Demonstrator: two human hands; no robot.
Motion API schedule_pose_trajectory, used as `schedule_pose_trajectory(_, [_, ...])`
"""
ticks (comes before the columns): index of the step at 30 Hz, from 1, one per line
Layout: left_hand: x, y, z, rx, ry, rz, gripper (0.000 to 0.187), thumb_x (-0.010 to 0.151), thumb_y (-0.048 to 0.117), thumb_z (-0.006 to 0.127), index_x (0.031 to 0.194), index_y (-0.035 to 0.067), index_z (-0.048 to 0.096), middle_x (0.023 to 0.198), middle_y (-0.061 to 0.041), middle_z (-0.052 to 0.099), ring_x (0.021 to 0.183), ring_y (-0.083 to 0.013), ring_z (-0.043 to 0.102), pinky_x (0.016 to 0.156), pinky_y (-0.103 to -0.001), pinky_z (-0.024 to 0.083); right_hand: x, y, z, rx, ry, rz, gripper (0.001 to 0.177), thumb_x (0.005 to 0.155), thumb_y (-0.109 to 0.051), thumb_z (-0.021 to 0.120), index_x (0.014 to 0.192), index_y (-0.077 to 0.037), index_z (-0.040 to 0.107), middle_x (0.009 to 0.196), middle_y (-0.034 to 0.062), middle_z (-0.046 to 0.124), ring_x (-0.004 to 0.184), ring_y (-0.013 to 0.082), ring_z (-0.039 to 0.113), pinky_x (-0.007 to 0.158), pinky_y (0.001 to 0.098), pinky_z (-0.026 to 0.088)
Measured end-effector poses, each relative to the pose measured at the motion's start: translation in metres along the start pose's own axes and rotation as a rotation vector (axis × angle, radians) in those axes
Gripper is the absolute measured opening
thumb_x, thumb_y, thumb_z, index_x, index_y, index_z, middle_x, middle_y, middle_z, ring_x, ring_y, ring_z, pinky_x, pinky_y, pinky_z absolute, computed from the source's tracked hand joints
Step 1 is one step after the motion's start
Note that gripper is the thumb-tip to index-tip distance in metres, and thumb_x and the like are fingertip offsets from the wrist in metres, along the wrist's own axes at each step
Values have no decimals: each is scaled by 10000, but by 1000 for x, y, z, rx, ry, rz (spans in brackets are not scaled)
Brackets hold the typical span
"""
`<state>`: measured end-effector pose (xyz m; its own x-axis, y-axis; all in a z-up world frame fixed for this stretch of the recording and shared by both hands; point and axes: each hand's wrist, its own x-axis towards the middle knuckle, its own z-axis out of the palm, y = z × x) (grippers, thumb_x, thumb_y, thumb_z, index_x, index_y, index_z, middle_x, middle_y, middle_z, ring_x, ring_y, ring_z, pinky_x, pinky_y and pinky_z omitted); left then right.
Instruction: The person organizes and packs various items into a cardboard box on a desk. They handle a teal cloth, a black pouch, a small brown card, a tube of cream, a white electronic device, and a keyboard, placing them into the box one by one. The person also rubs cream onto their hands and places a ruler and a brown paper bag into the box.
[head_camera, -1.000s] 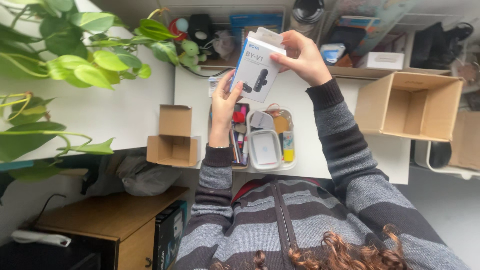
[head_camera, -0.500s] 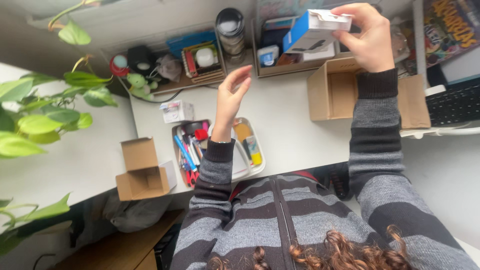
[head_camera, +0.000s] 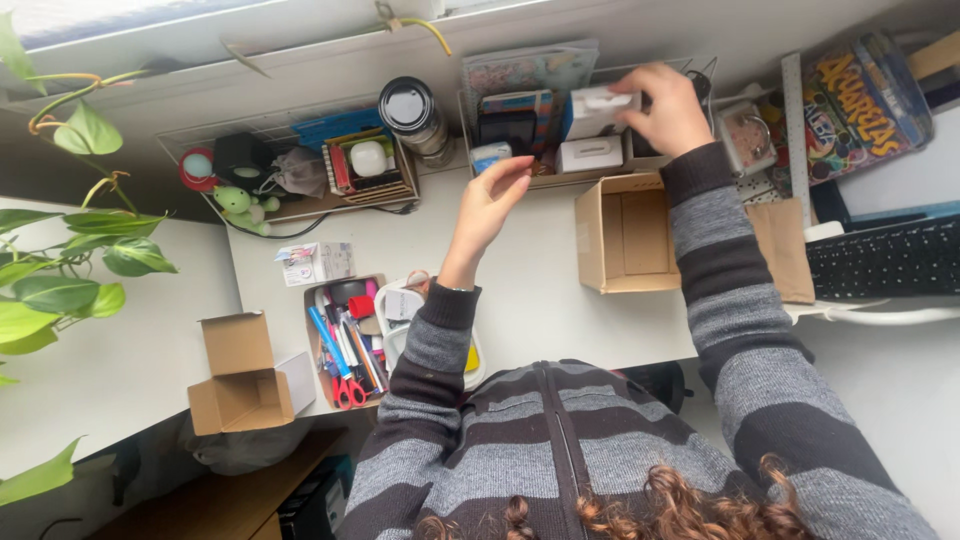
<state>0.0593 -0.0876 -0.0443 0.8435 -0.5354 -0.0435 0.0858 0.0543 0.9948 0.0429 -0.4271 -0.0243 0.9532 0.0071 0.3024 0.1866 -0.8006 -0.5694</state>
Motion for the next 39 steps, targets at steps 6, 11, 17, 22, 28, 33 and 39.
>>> schedule_pose_trajectory(6, [35,-55,34,177,12,-88,522,1005,222,743,1470,10,633,1465,-192,685,1381,-269,651,1134,-364,524,-1,19,29,-271,-112,9,297,812,-62,864,1100,-79,793,1162,116,737,1159,359,678,970,463,562])
schedule_pose_trajectory(11, [70,-124,58,93,21,-144,728,1021,183,694,1629,-39,363,1619,-284,479,1497,-337,513,1199,-406,465,3,15,34,-338,-133,-33,324,780,-69,857,1098,-92,798,1189,110,725,1250,361,632,1037,466,533])
schedule_pose_trajectory(17, [101,-164,79,100,11,-193,768,990,157,663,1636,-47,300,1592,-292,519,1479,-331,549,1192,-370,460,0,10,31,-251,-126,13,454,780,-13,799,1223,-117,799,1183,120,715,1176,376,646,1006,482,536])
schedule_pose_trajectory(22, [109,-146,80,416,-10,-266,750,957,184,676,1613,-24,379,1532,-306,568,1382,-379,610,1156,-398,471,-3,17,26,-236,-130,48,377,873,-9,775,1222,-149,804,1184,94,721,1140,338,679,983,468,559])
schedule_pose_trajectory(28, [118,-163,85,595,-46,-178,783,965,156,693,1607,-100,325,1522,-365,517,1448,-453,514,1209,-434,410,0,12,22,-179,-107,30,525,798,1,798,1315,-74,750,1211,157,696,1131,406,663,937,479,551])
schedule_pose_trajectory(33, [108,-156,82,596,-4,-154,821,964,146,683,1618,-121,265,1540,-380,474,1455,-460,489,1211,-434,399,-3,2,7,-56,-23,40,530,839,24,796,1360,-34,715,1242,172,703,1146,411,675,981,468,561])
schedule_pose_trajectory(39, [62,-93,72,399,-48,-106,623,980,187,685,1565,68,509,1552,-205,587,1347,-330,653,1124,-382,523,2,-33,-11,156,88,10,287,954,9,790,1239,-12,758,1172,151,774,1018,288,763,902,377,609])
